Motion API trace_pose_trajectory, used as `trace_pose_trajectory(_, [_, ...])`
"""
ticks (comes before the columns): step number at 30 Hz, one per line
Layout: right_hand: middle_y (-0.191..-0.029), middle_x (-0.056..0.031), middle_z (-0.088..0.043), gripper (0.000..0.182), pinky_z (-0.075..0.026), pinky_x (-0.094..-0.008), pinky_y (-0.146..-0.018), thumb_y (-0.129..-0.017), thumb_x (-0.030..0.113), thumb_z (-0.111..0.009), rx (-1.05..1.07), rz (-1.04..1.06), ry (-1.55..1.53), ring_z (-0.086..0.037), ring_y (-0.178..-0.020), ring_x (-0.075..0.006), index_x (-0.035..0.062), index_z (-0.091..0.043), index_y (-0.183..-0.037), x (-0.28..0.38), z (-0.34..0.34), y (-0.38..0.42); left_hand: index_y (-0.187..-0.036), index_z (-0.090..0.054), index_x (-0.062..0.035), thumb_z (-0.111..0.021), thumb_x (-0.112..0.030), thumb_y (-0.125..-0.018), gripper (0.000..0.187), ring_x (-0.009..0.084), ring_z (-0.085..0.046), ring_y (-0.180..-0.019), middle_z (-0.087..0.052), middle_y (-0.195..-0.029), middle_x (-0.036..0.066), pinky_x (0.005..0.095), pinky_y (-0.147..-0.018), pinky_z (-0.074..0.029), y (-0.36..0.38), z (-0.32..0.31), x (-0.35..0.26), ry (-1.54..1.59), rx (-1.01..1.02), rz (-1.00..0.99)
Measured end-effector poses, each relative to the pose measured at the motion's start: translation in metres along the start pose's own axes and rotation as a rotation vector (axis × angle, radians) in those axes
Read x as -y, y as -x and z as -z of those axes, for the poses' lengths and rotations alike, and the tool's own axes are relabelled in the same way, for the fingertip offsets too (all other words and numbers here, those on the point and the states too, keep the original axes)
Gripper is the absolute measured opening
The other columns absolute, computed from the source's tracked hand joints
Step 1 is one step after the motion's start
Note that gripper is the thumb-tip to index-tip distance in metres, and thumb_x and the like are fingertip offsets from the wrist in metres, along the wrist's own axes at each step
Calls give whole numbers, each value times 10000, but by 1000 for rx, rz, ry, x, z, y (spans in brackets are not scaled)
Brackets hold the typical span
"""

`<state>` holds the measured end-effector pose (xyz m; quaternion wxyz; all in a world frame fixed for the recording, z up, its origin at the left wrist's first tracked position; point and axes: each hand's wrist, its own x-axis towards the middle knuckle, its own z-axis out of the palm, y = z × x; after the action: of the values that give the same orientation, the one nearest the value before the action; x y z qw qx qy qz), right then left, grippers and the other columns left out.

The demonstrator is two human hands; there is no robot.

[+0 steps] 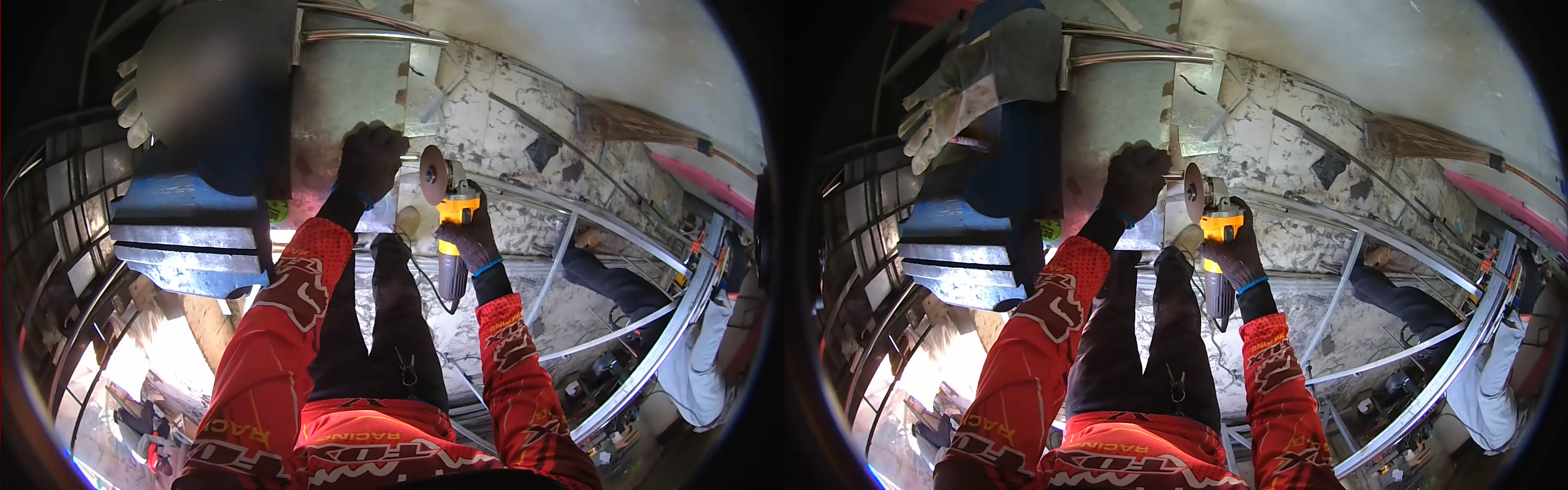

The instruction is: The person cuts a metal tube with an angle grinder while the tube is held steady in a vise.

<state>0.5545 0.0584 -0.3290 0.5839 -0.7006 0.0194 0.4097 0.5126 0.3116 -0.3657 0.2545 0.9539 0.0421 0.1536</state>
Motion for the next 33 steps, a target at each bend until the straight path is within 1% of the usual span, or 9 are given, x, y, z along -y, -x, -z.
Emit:
trace_pose_trajectory(5, [-1205,-101,-630,971,-580,-365,-856,-649,-64,-796,-7,2,8,-649,-1053,-227,115,-309,-1470,0,-2,1,-925,-642,-134,-722,-108,-685,254,301,-606,-930,-622,-918,65,454,-821,-480,1,-2,-1,4,-14,4])
trace_pose_trajectory(12, [-1209,-107,-632,972,-585,-370,-855,-647,-73,-801,-4,16,16,-653,-1055,-229,119,-312,-1464,-5,-1,-2,-923,-642,-135,-725,-113,-690,249,298,-606,-924,-621,-918,61,449,-822,-479,0,0,-1,-3,-5,11])
trace_pose_trajectory(15, [-1211,-109,-631,969,-586,-369,-858,-651,-81,-798,-3,5,11,-653,-1056,-227,125,-313,-1464,-3,0,-1,-927,-637,-135,-724,-116,-695,248,297,-605,-919,-621,-921,62,448,-817,-480,1,-1,-1,-16,-27,-1])
trace_pose_trajectory(18, [-1211,-111,-630,967,-585,-368,-863,-654,-85,-795,3,-2,-4,-652,-1056,-225,131,-313,-1464,0,-2,-1,-935,-633,-133,-716,-117,-704,246,296,-607,-919,-623,-925,63,448,-817,-483,2,-1,-3,-11,3,18])
trace_pose_trajectory(20, [-1210,-112,-629,967,-584,-369,-865,-654,-85,-794,6,-1,-13,-652,-1055,-223,134,-314,-1465,3,-2,-1,-942,-631,-131,-708,-122,-715,240,295,-609,-922,-625,-930,62,450,-821,-486,4,-4,-2,4,-45,10])
trace_pose_trajectory(23, [-1205,-112,-626,976,-584,-368,-859,-650,-92,-792,12,2,-20,-650,-1045,-219,135,-312,-1469,3,0,-1,-947,-634,-129,-691,-123,-735,219,292,-612,-929,-626,-935,62,449,-823,-489,5,-3,-2,10,-50,3])
trace_pose_trajectory(25, [-1202,-107,-623,989,-583,-367,-846,-640,-90,-796,19,-8,50,-647,-1032,-217,135,-310,-1472,3,3,-3,-951,-635,-128,-681,-123,-746,210,290,-611,-933,-625,-939,61,448,-827,-487,5,-5,-1,23,-57,-4])
trace_pose_trajectory(29, [-1199,-104,-624,1000,-583,-367,-837,-629,-85,-803,22,-7,55,-648,-1017,-217,134,-312,-1472,0,8,-4,-971,-644,-126,-652,-121,-771,200,280,-613,-958,-625,-953,59,447,-842,-480,9,-4,0,-4,-63,-19])
trace_pose_trajectory(33, [-1199,-104,-624,996,-583,-367,-834,-619,-80,-808,2,-36,85,-648,-1001,-216,128,-326,-1466,7,7,-2,-982,-650,-125,-650,-119,-768,215,275,-614,-974,-625,-960,59,444,-854,-477,10,-6,3,25,-40,-19])
